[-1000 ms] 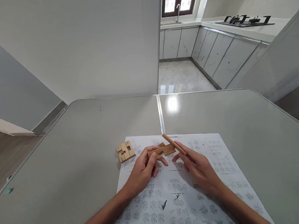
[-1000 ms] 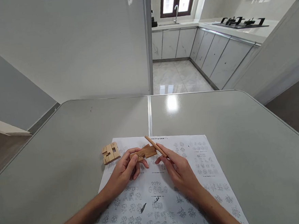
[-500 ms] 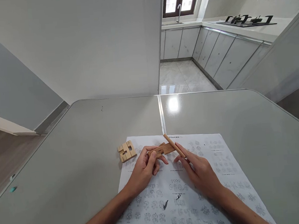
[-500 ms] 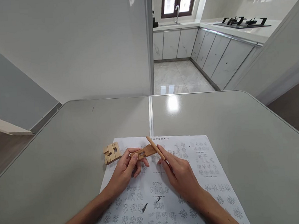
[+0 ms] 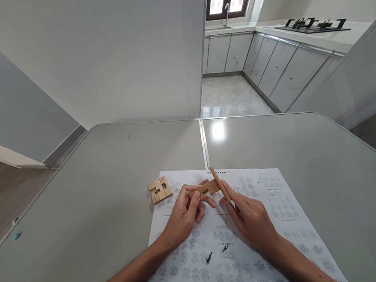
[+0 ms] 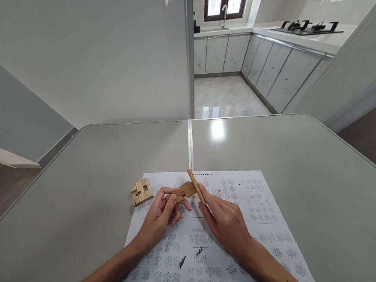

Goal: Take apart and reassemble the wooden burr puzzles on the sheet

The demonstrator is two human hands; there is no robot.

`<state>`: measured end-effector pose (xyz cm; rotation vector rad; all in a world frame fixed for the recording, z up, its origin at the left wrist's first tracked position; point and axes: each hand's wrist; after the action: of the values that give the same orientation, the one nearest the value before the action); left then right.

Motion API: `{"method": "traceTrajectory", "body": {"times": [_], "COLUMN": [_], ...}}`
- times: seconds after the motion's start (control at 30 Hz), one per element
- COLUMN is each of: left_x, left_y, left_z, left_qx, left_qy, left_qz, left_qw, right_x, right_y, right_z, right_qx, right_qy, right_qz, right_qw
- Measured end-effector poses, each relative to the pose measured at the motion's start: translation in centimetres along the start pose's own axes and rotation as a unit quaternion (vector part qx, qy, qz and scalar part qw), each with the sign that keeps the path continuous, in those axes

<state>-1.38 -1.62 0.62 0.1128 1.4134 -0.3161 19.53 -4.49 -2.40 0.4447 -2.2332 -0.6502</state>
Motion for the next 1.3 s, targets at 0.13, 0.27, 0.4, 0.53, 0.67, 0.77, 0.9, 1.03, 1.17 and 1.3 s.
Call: {"method": "traceTrajectory", "body": {"times": [0.13, 0.27, 0.4, 0.53, 0.67, 0.77, 0.9, 1.03, 1.17, 1.3], "left_x": [-0.16, 0.06, 0.13, -0.05, -0.2, -0.24, -0.31, -0.55, -0.74, -0.57], "left_y": [-0.08, -0.07, -0.02, 0.02, -0.01, -0.04, -0.05, -0.12, -0.16, -0.05], "left_z": [-0.04, -0.23, -0.3, -0.23, -0.11, 0.0, 0.04, -0.07, -0.09, -0.02], "left_qx": [0.017, 0.031, 0.038, 0.039, 0.044, 0.047, 0.059, 0.066, 0.067, 0.066], "left_qy": [0.008, 0.007, 0.008, 0.01, 0.008, 0.008, 0.012, 0.012, 0.01, 0.003], "left_qz": [-0.013, -0.012, -0.01, -0.011, -0.01, -0.016, -0.022, -0.025, -0.027, -0.027], "left_qw": [1.0, 0.999, 0.999, 0.999, 0.999, 0.999, 0.998, 0.997, 0.997, 0.997], "right_x": [-0.04, 0.11, 0.29, 0.41, 0.76, 0.94, 0.85, 0.68, 0.64, 0.69], "right_y": [-0.08, 0.11, 0.32, 0.41, 0.57, 0.67, 0.67, 0.56, 0.46, 0.46], "right_z": [-0.03, -0.19, -0.36, -0.46, -0.55, -0.6, -0.56, -0.42, -0.32, -0.26], "right_qx": [-0.004, 0.002, 0.012, 0.02, 0.044, 0.051, 0.053, 0.042, 0.056, 0.062], "right_qy": [-0.002, 0.001, 0.004, 0.006, 0.042, 0.054, 0.055, 0.07, 0.062, 0.056], "right_qz": [0.009, -0.007, -0.026, -0.029, -0.036, -0.041, -0.046, -0.059, -0.074, -0.079], "right_qw": [1.0, 1.0, 1.0, 0.999, 0.998, 0.996, 0.996, 0.995, 0.994, 0.993]}}
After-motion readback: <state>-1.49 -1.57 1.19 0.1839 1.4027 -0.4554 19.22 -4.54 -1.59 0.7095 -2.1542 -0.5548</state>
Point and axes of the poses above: each hand's wrist, its own y-axis towards the middle knuckle, its own z-axis out of the palm, x = y × z, and after that the axes turned 7 degrees about -x, right-handed
